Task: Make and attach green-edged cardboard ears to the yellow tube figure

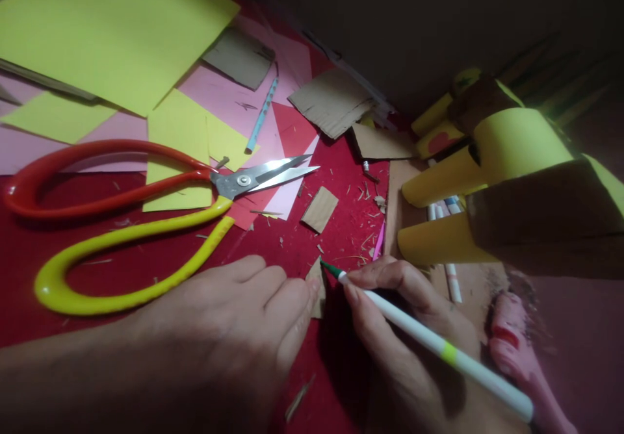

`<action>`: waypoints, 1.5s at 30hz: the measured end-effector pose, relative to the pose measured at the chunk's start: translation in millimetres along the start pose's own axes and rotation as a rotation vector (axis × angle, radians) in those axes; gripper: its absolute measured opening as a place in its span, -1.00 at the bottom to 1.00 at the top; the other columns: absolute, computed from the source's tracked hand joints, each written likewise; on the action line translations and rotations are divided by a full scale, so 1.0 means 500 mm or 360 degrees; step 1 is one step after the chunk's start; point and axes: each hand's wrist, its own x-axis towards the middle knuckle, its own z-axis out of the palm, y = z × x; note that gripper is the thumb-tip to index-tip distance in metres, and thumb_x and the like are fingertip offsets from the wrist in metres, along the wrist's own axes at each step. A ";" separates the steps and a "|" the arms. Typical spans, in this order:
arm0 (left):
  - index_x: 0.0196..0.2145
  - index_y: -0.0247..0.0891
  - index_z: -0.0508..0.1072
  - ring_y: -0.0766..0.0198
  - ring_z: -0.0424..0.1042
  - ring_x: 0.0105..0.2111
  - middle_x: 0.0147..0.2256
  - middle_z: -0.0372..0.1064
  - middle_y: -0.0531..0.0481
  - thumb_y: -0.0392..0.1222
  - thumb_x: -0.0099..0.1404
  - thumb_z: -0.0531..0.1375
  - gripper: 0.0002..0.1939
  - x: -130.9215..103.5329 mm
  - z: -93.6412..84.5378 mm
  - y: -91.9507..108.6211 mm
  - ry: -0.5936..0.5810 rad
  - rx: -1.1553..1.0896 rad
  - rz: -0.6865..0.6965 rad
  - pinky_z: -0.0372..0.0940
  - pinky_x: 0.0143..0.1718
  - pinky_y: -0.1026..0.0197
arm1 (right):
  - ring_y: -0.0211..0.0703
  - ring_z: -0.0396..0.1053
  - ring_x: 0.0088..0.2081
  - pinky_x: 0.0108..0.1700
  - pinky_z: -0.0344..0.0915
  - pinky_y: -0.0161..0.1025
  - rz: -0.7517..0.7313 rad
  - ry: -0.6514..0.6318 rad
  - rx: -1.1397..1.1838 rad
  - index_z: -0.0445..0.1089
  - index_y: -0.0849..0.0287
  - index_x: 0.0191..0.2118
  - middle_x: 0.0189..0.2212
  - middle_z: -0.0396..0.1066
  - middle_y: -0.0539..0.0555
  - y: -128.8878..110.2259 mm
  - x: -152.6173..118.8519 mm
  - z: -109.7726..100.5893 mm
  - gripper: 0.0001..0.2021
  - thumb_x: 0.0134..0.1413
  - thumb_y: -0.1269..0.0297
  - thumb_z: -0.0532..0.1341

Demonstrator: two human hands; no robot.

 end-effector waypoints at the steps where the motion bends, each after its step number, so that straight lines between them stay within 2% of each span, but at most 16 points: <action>1: 0.25 -0.37 0.61 0.02 0.43 -0.24 -0.38 0.45 0.00 -0.37 0.69 0.00 -0.58 0.000 -0.001 -0.001 -0.0020 0.0036 0.0020 0.36 -0.08 -0.03 | -0.23 0.53 -0.55 -0.51 0.45 -0.37 -0.0007 0.0017 0.0001 0.66 -0.05 -0.31 -0.47 0.63 -0.08 -0.003 0.001 0.003 -0.84 0.30 0.35 0.52; 6: 0.22 -0.36 0.62 0.06 0.37 -0.34 -0.40 0.42 0.05 -0.38 0.72 -0.03 -0.57 0.003 -0.008 -0.006 -0.0068 0.0117 0.0080 0.28 -0.15 -0.05 | -0.28 0.45 -0.63 -0.59 0.38 -0.42 -0.0071 -0.0016 -0.0072 0.59 0.00 -0.39 -0.54 0.59 -0.08 -0.009 0.011 -0.001 -0.80 0.25 0.37 0.49; 12: 0.26 -0.36 0.59 0.09 0.35 -0.41 -0.41 0.43 0.08 -0.41 0.74 -0.12 -0.49 0.006 -0.010 -0.011 -0.0111 0.0112 0.0106 0.26 -0.18 -0.05 | -0.32 0.59 -0.54 -0.44 0.47 -0.53 -0.0265 -0.0114 -0.0255 0.55 0.02 -0.34 -0.51 0.63 -0.13 0.002 0.014 -0.015 -0.78 0.24 0.53 0.41; 17: 0.20 -0.35 0.63 0.07 0.37 -0.36 -0.37 0.44 0.05 -0.41 0.70 -0.07 -0.52 0.008 -0.011 -0.011 -0.0091 0.0129 0.0128 0.30 -0.16 -0.05 | -0.35 0.60 -0.49 -0.37 0.49 -0.57 -0.0312 -0.0153 -0.0232 0.56 0.01 -0.28 -0.46 0.65 -0.14 0.009 0.006 -0.020 -0.76 0.30 0.56 0.40; 20: 0.23 -0.34 0.61 0.04 0.37 -0.36 -0.38 0.44 0.03 -0.41 0.62 -0.05 -0.51 0.006 -0.009 -0.009 -0.0093 0.0135 0.0139 0.29 -0.16 -0.06 | -0.35 0.61 -0.47 -0.33 0.51 -0.56 -0.0298 -0.0119 -0.0170 0.56 0.00 -0.26 -0.44 0.66 -0.14 0.009 0.002 -0.020 -0.76 0.34 0.54 0.41; 23: 0.13 -0.27 0.62 0.03 0.34 -0.37 -0.39 0.43 0.03 -0.42 0.54 -0.03 -0.53 0.003 -0.009 -0.007 -0.0075 0.0127 0.0108 0.27 -0.18 -0.07 | -0.32 0.60 -0.45 -0.36 0.50 -0.52 -0.0240 -0.0126 -0.0172 0.58 0.00 -0.25 -0.40 0.66 -0.09 0.018 -0.002 -0.025 -0.81 0.37 0.47 0.43; 26: 0.02 -0.23 0.61 0.02 0.30 -0.37 -0.40 0.41 0.03 -0.39 0.54 -0.02 -0.60 0.002 -0.009 -0.005 -0.0068 0.0147 0.0094 0.28 -0.17 -0.06 | -0.23 0.59 -0.38 -0.36 0.50 -0.43 -0.0126 -0.0147 -0.0169 0.60 0.02 -0.22 -0.30 0.66 0.01 0.037 -0.009 -0.036 -0.87 0.38 0.39 0.45; 29: -0.03 -0.22 0.61 0.03 0.29 -0.36 -0.40 0.36 0.03 -0.36 0.56 0.01 -0.65 0.001 -0.007 -0.005 -0.0084 0.0138 0.0112 0.33 -0.14 -0.03 | -0.21 0.51 -0.40 -0.39 0.45 -0.36 -0.0035 -0.0189 -0.0150 0.60 0.03 -0.21 -0.30 0.62 0.03 0.049 -0.013 -0.043 -0.90 0.39 0.34 0.47; 32: 0.15 -0.29 0.63 0.02 0.36 -0.28 -0.34 0.42 -0.01 -0.35 0.58 0.03 -0.59 -0.003 -0.004 -0.005 -0.0083 0.0159 0.0130 0.39 -0.08 -0.01 | -0.18 0.47 -0.43 -0.44 0.42 -0.32 -0.0018 -0.0149 -0.0076 0.64 0.02 -0.25 -0.34 0.62 0.03 0.046 -0.013 -0.040 -0.89 0.36 0.32 0.51; 36: 0.30 -0.37 0.58 0.00 0.42 -0.24 -0.24 0.54 -0.09 -0.33 0.58 0.05 -0.53 -0.008 -0.006 -0.004 -0.0039 0.0167 0.0105 0.43 -0.07 -0.04 | -0.09 0.54 -0.39 -0.41 0.50 -0.25 -0.0025 0.0013 0.0094 0.69 -0.02 -0.28 -0.37 0.63 0.05 0.034 -0.013 -0.027 -0.87 0.35 0.28 0.55; 38: 0.35 -0.47 0.53 0.00 0.43 -0.25 -0.22 0.56 -0.11 -0.30 0.59 0.07 -0.50 -0.009 -0.010 -0.002 0.0014 0.0174 0.0082 0.45 -0.11 -0.05 | -0.09 0.57 -0.39 -0.38 0.54 -0.24 -0.0035 0.0055 0.0122 0.74 -0.05 -0.18 -0.35 0.67 0.05 0.029 -0.013 -0.019 -0.94 0.38 0.29 0.53; 40: 0.44 -0.52 0.44 -0.01 0.46 -0.23 -0.23 0.56 -0.10 -0.26 0.62 0.07 -0.45 -0.011 -0.014 0.000 0.0070 0.0182 0.0096 0.49 -0.14 -0.05 | -0.15 0.57 -0.43 -0.39 0.55 -0.28 -0.0057 0.0097 0.0201 0.78 -0.08 -0.04 -0.36 0.69 0.02 0.022 -0.007 -0.010 -0.89 0.44 0.31 0.50; 41: 0.47 -0.50 0.41 -0.02 0.48 -0.21 -0.24 0.56 -0.09 -0.25 0.63 0.06 -0.44 -0.013 -0.014 0.001 0.0101 0.0181 0.0117 0.50 -0.13 -0.05 | -0.19 0.56 -0.46 -0.39 0.54 -0.32 -0.0073 0.0114 0.0259 0.79 -0.10 -0.01 -0.39 0.69 -0.01 0.018 -0.002 -0.005 -0.85 0.45 0.32 0.48; 43: 0.52 -0.39 0.40 -0.01 0.52 -0.17 -0.20 0.58 -0.08 -0.20 0.67 0.04 -0.42 -0.020 -0.009 0.001 0.0178 0.0164 0.0146 0.53 -0.06 -0.06 | -0.26 0.55 -0.49 -0.42 0.49 -0.39 -0.0076 0.0133 0.0446 0.81 -0.08 -0.09 -0.45 0.66 -0.06 0.009 0.009 0.001 -0.82 0.38 0.40 0.49; 45: 0.54 -0.29 0.41 0.03 0.55 -0.17 -0.15 0.60 -0.09 -0.16 0.69 0.04 -0.42 -0.028 0.004 -0.002 0.0229 0.0109 0.0164 0.53 0.00 -0.05 | -0.28 0.57 -0.46 -0.41 0.48 -0.41 -0.0054 0.0017 0.0481 0.81 -0.04 -0.17 -0.41 0.70 -0.04 0.000 0.020 0.001 -0.80 0.27 0.47 0.50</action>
